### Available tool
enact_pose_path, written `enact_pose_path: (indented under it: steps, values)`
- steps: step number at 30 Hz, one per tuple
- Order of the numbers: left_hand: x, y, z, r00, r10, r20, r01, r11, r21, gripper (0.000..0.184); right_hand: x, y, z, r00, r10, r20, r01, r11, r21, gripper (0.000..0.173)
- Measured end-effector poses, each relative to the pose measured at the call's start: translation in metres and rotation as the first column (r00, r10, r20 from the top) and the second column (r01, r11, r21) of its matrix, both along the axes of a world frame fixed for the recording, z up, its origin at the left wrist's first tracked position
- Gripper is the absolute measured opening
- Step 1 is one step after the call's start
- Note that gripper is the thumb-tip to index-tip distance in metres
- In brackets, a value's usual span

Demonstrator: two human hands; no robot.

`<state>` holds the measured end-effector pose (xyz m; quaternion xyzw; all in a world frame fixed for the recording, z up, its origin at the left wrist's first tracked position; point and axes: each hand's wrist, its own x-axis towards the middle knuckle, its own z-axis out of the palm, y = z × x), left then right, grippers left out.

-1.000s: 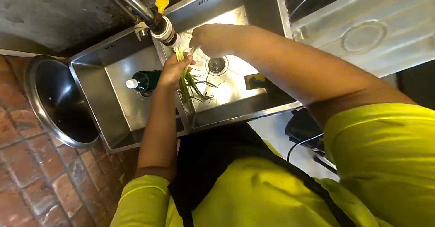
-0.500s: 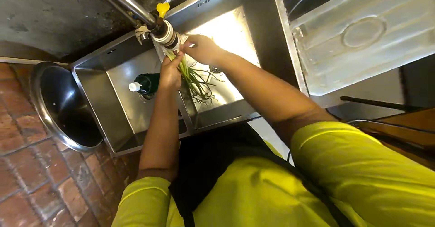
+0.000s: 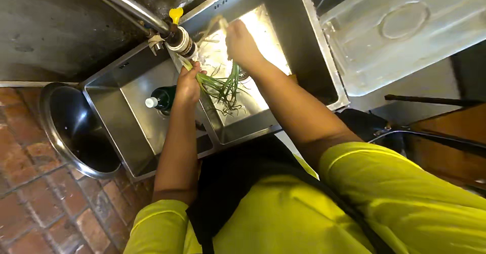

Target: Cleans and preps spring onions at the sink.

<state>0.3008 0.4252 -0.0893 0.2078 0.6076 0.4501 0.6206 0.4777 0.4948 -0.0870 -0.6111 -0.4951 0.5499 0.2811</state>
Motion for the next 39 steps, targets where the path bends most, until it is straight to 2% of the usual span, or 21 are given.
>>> enact_pose_path:
  steps: [2, 4, 5, 7, 10, 12, 15, 21, 23, 26, 27, 29, 31, 33, 36, 39]
  values:
    - [0.001, 0.001, -0.001, 1.0, 0.007, 0.01, -0.007, 1.0, 0.01, 0.022, 0.008, 0.002, -0.005, 0.974, -0.226, -0.008, 0.226, 0.97, 0.093, 0.043]
    - [0.001, 0.002, -0.002, 1.0, 0.016, 0.011, -0.016, 1.0, 0.008, 0.021, 0.011, 0.0, -0.006, 0.943, -0.324, -0.08, 0.332, 0.937, 0.106, 0.046]
    - [0.003, 0.002, -0.002, 1.0, 0.021, 0.01, -0.021, 1.0, 0.002, 0.02, 0.012, -0.004, -0.003, 0.955, -0.278, -0.1, 0.287, 0.954, 0.085, 0.051]
    - [0.007, 0.004, -0.002, 1.0, 0.014, -0.004, -0.014, 1.0, -0.002, 0.019, 0.01, -0.01, 0.001, 0.99, -0.078, -0.12, 0.079, 0.997, 0.003, 0.054]
    - [0.013, 0.005, -0.002, 0.999, -0.027, -0.038, 0.027, 1.0, 0.009, 0.021, -0.002, -0.012, -0.001, 0.965, 0.151, -0.216, -0.184, 0.972, -0.145, 0.042]
    - [0.016, 0.004, -0.002, 0.996, -0.061, -0.062, 0.063, 0.998, 0.02, 0.024, -0.009, -0.011, -0.006, 0.945, 0.162, -0.284, -0.229, 0.948, -0.221, 0.03]
    - [0.02, 0.003, -0.004, 0.992, -0.087, -0.094, 0.088, 0.996, 0.004, 0.016, -0.014, -0.009, -0.015, 0.93, 0.044, -0.366, -0.158, 0.945, -0.287, 0.019]
    - [0.023, 0.002, 0.005, 0.973, -0.124, -0.195, 0.112, 0.991, -0.072, 0.013, -0.013, 0.0, -0.033, 0.856, -0.282, -0.434, 0.064, 0.889, -0.453, 0.023]
    - [0.024, 0.001, 0.006, 0.972, -0.126, -0.198, 0.109, 0.99, -0.093, 0.013, -0.007, 0.004, -0.033, 0.906, -0.238, -0.35, 0.081, 0.909, -0.408, 0.026]
    - [0.023, 0.003, 0.005, 0.969, -0.116, -0.218, 0.09, 0.988, -0.126, 0.012, 0.003, 0.003, -0.021, 0.998, -0.057, -0.041, 0.05, 0.985, -0.164, 0.038]
    - [0.021, 0.004, 0.004, 0.966, -0.114, -0.231, 0.086, 0.988, -0.127, 0.012, 0.005, 0.002, -0.015, 0.999, -0.011, 0.035, 0.014, 0.998, -0.069, 0.041]
    - [0.019, 0.006, 0.002, 0.957, -0.119, -0.264, 0.088, 0.988, -0.126, 0.016, 0.004, -0.001, -0.005, 0.979, 0.125, 0.164, -0.146, 0.981, 0.128, 0.034]
    - [0.02, 0.008, 0.007, 0.941, -0.144, -0.306, 0.105, 0.985, -0.14, 0.024, 0.003, -0.006, -0.003, 0.9, 0.323, 0.292, -0.405, 0.867, 0.29, 0.032]
    - [0.02, 0.01, 0.011, 0.932, -0.161, -0.326, 0.121, 0.983, -0.138, 0.025, 0.002, -0.007, -0.001, 0.769, 0.459, 0.444, -0.618, 0.711, 0.336, 0.042]
    - [0.018, 0.01, 0.014, 0.928, -0.182, -0.326, 0.15, 0.981, -0.12, 0.018, 0.006, -0.002, -0.002, 0.625, 0.537, 0.567, -0.756, 0.599, 0.266, 0.04]
    - [0.015, 0.01, 0.016, 0.915, -0.205, -0.346, 0.163, 0.976, -0.146, 0.025, 0.011, 0.002, 0.001, 0.526, 0.562, 0.638, -0.821, 0.531, 0.209, 0.039]
